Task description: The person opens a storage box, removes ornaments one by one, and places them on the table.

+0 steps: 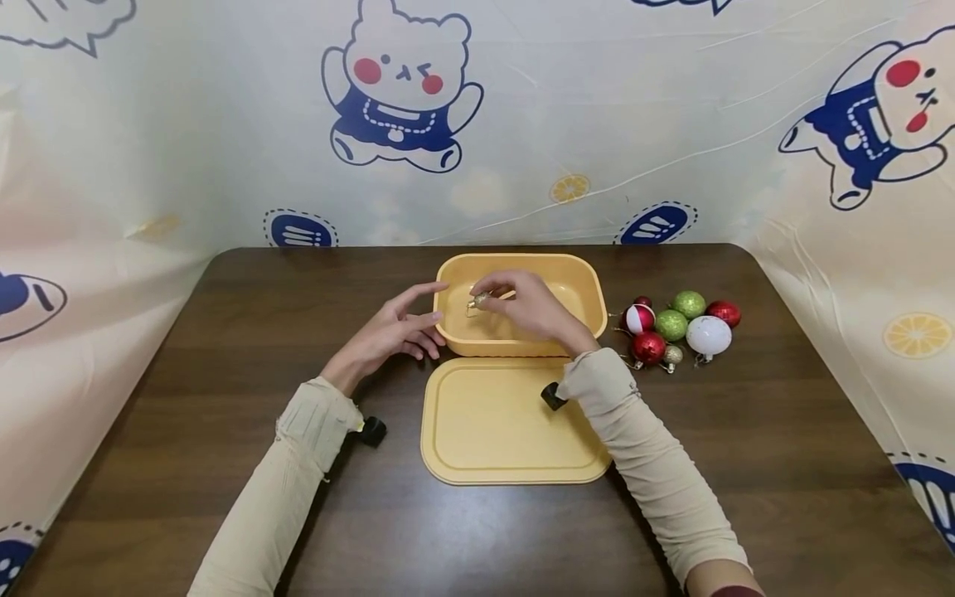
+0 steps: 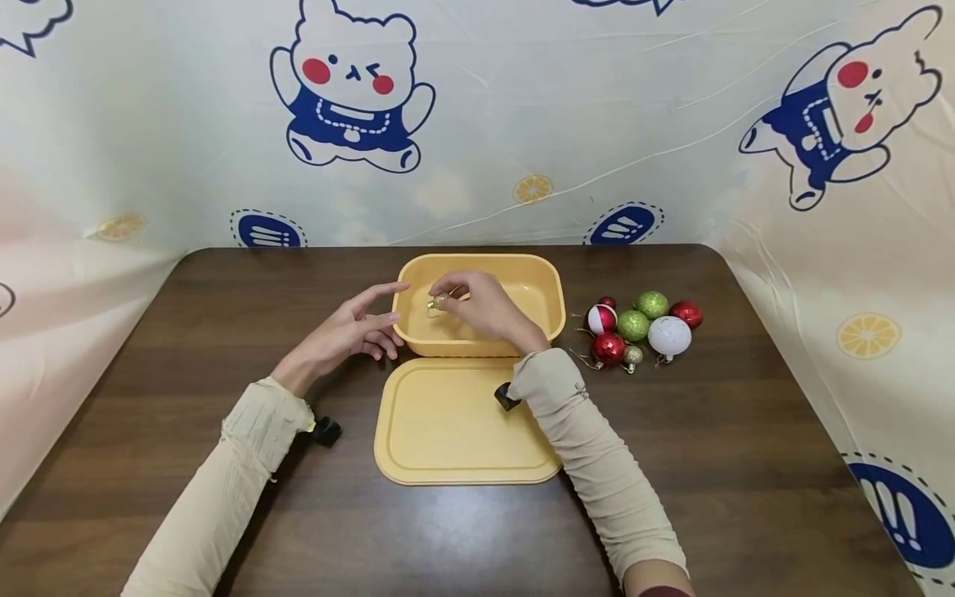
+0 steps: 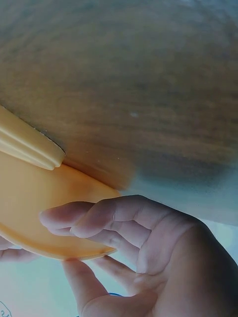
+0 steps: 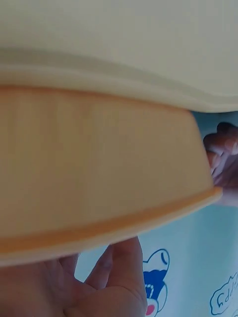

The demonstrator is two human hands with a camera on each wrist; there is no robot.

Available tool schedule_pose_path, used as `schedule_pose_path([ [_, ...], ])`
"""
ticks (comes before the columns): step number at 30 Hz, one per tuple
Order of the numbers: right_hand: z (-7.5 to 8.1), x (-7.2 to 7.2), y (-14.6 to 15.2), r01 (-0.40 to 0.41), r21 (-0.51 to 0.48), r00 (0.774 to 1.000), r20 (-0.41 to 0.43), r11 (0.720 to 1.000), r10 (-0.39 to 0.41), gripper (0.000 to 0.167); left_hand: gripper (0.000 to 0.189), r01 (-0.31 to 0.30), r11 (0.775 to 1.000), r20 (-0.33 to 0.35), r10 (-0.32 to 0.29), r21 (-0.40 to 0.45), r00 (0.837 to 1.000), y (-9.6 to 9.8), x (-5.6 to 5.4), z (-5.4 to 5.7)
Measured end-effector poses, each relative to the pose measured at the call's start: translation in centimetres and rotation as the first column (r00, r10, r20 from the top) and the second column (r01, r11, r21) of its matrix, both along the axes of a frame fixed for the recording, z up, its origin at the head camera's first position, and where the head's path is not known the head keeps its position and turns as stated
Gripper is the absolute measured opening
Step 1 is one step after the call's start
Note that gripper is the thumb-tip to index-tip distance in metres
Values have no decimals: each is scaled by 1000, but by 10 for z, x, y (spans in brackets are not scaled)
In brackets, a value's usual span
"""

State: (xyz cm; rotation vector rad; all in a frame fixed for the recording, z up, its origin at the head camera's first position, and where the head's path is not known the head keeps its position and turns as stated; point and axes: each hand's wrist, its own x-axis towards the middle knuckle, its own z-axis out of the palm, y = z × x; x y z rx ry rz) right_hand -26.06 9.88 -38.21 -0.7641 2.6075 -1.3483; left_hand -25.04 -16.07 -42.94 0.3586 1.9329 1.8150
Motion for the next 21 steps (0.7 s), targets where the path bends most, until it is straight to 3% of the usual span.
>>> schedule_pose_path([
  [12,15,1,16,44,-10,998,-41,999,-44,29,55,-2,1000,0,2,7,1000,-1,0,0],
  [21,21,4,22,69,-33,997,-32,997,-70,17,55,-1,1000,-2,1,-3,1000,-1,0,1],
])
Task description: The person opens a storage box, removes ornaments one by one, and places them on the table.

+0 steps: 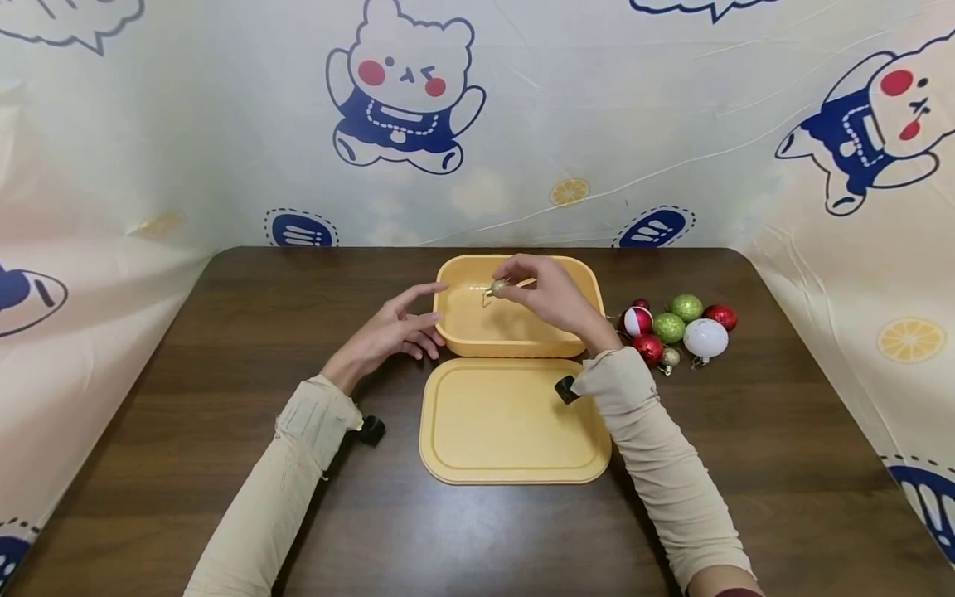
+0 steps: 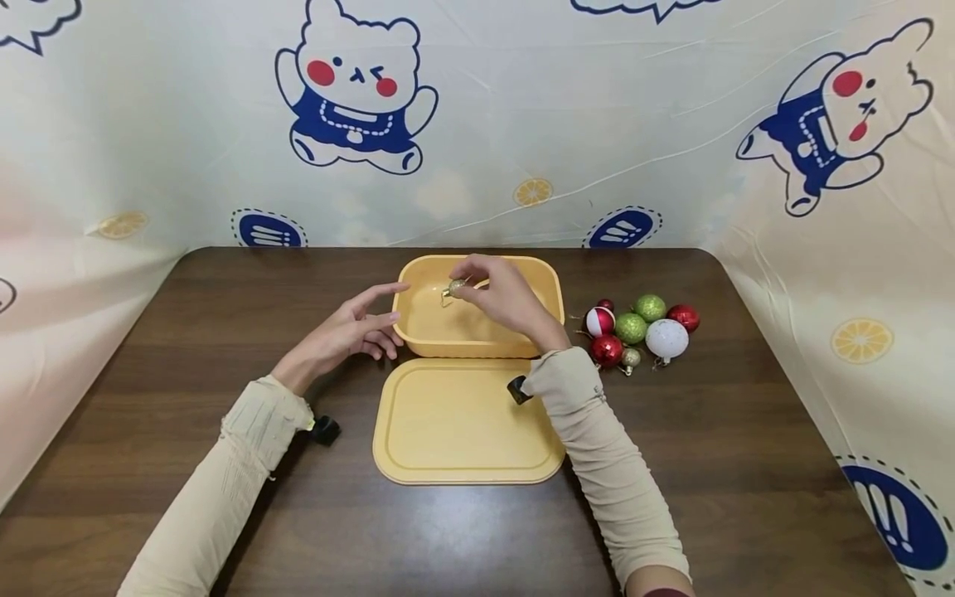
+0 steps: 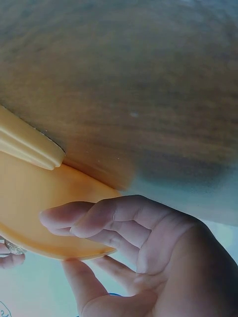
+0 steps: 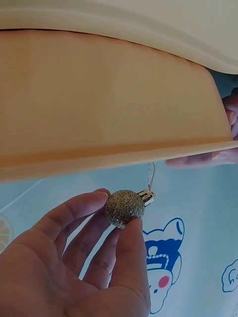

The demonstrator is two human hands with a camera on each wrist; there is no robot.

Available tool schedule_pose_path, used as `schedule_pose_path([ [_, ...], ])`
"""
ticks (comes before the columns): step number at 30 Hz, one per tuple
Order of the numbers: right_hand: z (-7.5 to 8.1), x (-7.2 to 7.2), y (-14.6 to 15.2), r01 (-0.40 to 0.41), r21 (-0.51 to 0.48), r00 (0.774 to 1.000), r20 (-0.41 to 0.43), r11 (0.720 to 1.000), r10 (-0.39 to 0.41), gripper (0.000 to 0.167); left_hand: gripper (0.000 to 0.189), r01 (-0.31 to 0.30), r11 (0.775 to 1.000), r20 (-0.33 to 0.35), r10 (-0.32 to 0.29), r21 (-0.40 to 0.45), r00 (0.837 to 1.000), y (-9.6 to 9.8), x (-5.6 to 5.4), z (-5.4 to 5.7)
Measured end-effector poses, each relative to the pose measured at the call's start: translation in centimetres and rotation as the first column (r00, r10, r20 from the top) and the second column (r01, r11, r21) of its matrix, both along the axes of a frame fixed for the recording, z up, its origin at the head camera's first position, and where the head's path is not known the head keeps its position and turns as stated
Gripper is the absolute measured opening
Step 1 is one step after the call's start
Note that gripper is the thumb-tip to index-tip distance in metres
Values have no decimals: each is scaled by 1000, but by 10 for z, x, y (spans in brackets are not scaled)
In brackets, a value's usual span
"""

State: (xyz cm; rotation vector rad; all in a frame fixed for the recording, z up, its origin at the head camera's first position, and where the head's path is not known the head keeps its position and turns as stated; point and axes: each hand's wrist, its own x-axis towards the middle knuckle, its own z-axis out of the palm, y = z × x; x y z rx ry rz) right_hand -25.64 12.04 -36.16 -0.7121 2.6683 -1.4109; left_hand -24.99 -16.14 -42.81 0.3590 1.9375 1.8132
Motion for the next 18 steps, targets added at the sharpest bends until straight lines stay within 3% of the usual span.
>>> schedule_pose_path([
  [18,14,14,5,-7,8,999,-31,1000,7,22,55,7,1000,-6,-7,-1,1000,-1,-2,-2],
])
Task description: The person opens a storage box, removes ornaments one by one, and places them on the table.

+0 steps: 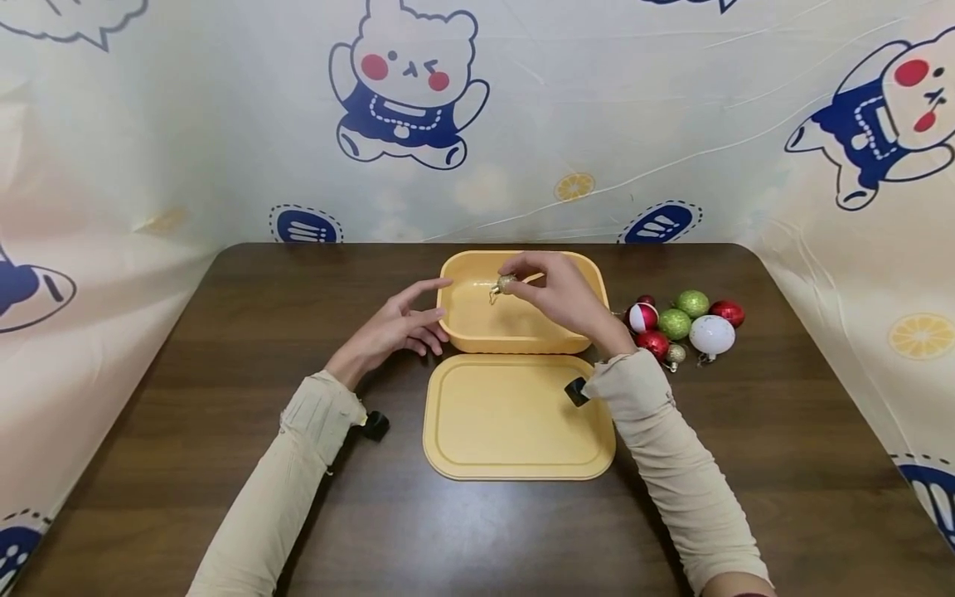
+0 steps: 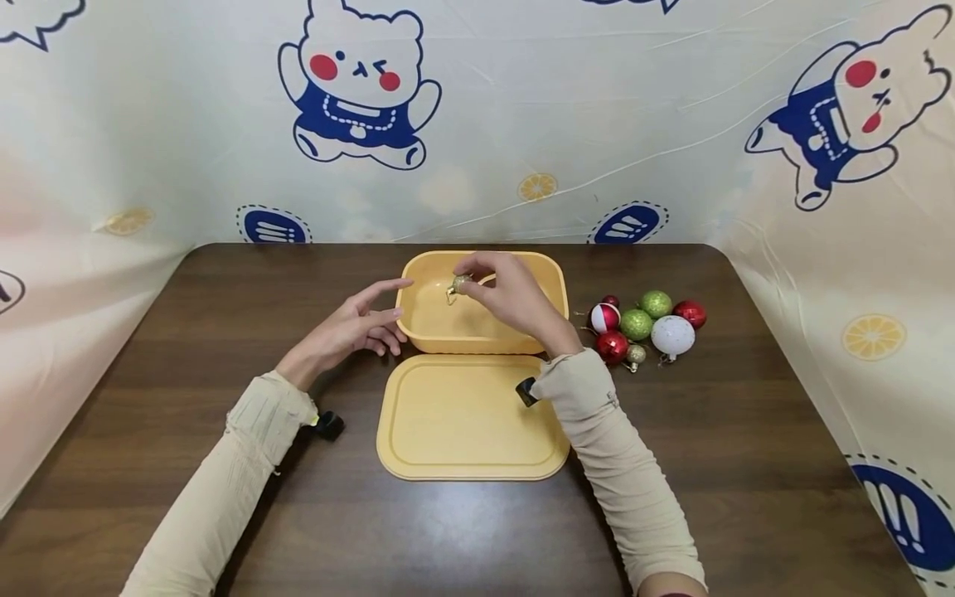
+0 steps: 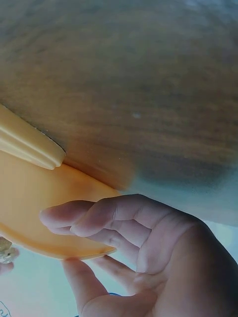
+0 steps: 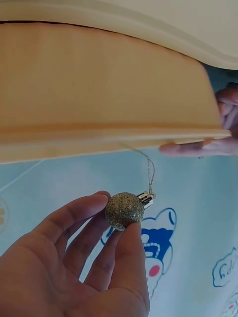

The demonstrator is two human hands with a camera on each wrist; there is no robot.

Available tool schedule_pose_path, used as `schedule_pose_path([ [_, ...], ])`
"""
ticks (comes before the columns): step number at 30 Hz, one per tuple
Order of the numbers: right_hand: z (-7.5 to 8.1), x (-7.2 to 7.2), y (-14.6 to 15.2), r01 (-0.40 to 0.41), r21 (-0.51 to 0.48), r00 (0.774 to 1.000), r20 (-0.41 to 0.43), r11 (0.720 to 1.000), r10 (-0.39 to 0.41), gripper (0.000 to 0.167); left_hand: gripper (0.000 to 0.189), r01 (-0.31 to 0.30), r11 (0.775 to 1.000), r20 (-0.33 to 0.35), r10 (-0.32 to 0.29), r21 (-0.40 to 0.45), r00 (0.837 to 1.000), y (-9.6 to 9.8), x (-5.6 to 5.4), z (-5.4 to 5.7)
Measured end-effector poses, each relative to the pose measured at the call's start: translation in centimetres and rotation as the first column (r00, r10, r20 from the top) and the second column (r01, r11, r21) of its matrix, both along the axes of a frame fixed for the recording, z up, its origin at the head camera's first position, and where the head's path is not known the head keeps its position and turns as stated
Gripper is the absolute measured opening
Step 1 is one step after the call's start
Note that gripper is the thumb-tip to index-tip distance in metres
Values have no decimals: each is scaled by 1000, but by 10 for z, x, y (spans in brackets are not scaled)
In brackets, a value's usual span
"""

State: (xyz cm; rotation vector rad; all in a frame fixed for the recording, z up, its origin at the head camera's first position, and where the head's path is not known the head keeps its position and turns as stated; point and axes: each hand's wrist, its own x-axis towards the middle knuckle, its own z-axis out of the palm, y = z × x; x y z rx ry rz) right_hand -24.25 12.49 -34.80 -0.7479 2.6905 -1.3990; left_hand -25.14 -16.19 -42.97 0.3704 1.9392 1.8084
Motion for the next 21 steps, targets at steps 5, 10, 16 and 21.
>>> schedule_pose_path([
  [5,6,12,8,-19,-5,999,-41,1000,19,19,55,-6,1000,-3,6,-4,1000,0,1,1],
  [10,9,26,23,-6,7,995,-95,1000,7,17,57,-4,1000,2,4,-1,1000,-1,1,0],
  [16,7,37,49,49,46,992,-122,998,-43,18,56,1,1000,-1,-1,12,1000,0,1,-1],
  [21,9,42,75,120,68,979,-176,990,-106,21,57,5,1000,0,-5,10,1000,0,1,-1],
])
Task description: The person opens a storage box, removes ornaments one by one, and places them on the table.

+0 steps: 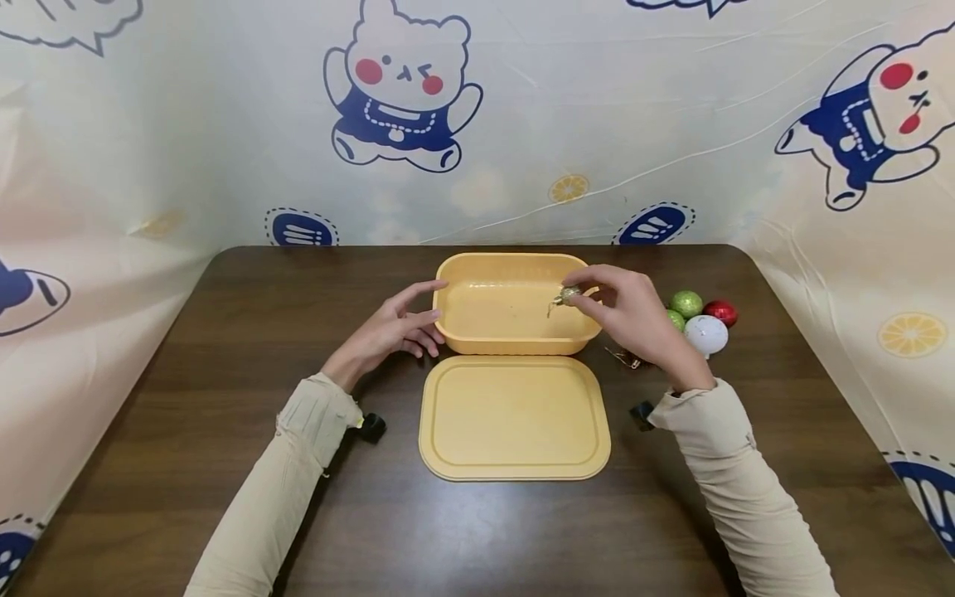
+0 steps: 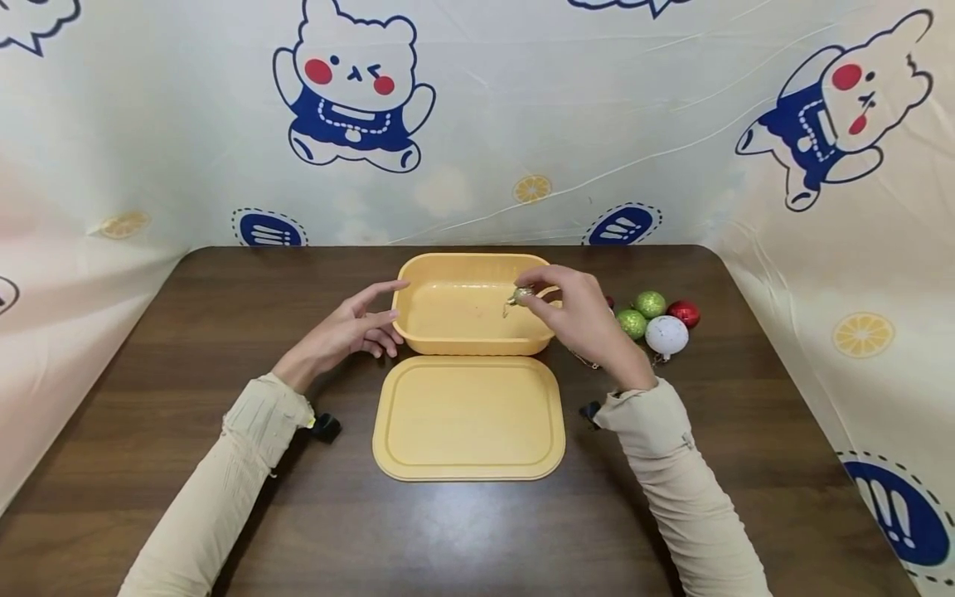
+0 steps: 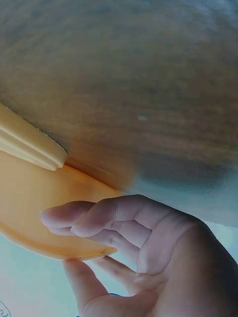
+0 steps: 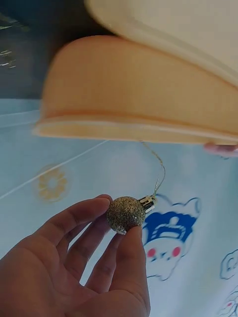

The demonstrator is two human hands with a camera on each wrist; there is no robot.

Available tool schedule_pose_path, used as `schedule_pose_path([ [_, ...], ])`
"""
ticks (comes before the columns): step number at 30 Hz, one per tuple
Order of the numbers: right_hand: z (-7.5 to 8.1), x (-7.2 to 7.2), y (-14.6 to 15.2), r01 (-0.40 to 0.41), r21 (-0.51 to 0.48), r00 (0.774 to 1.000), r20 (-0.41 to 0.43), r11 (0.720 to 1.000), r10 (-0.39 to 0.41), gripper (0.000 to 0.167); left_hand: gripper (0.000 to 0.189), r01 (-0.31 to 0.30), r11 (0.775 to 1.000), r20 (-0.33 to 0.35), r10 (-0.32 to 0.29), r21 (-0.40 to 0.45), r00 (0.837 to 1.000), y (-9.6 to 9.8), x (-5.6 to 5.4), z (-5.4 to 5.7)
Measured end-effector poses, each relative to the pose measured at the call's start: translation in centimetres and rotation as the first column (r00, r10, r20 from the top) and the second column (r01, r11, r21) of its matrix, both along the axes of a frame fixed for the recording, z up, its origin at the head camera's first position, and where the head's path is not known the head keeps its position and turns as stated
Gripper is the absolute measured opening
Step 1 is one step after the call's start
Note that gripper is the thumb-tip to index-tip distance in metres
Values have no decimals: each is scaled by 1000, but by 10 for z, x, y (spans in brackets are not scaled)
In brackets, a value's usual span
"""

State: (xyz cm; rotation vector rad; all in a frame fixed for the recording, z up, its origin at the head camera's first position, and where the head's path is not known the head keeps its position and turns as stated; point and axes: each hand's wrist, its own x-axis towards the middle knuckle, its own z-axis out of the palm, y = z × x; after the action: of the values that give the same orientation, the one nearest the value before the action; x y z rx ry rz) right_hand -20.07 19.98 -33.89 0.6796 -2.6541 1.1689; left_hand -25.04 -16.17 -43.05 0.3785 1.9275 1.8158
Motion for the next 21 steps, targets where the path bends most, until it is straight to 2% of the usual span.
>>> schedule_pose_path([
  [5,7,-2,25,93,-26,996,-13,995,-93,19,56,-5,1000,4,5,-4,1000,-1,0,0],
  [10,14,-6,48,188,-45,982,-13,981,-189,20,57,-6,1000,0,6,-18,1000,-1,0,0],
  [16,17,-7,72,246,-69,969,43,967,-243,27,57,-11,1000,-3,11,-29,1000,-1,1,-1],
  [21,14,-11,89,301,-84,953,77,950,-295,34,56,-11,1000,-5,11,-28,1000,-1,1,0],
])
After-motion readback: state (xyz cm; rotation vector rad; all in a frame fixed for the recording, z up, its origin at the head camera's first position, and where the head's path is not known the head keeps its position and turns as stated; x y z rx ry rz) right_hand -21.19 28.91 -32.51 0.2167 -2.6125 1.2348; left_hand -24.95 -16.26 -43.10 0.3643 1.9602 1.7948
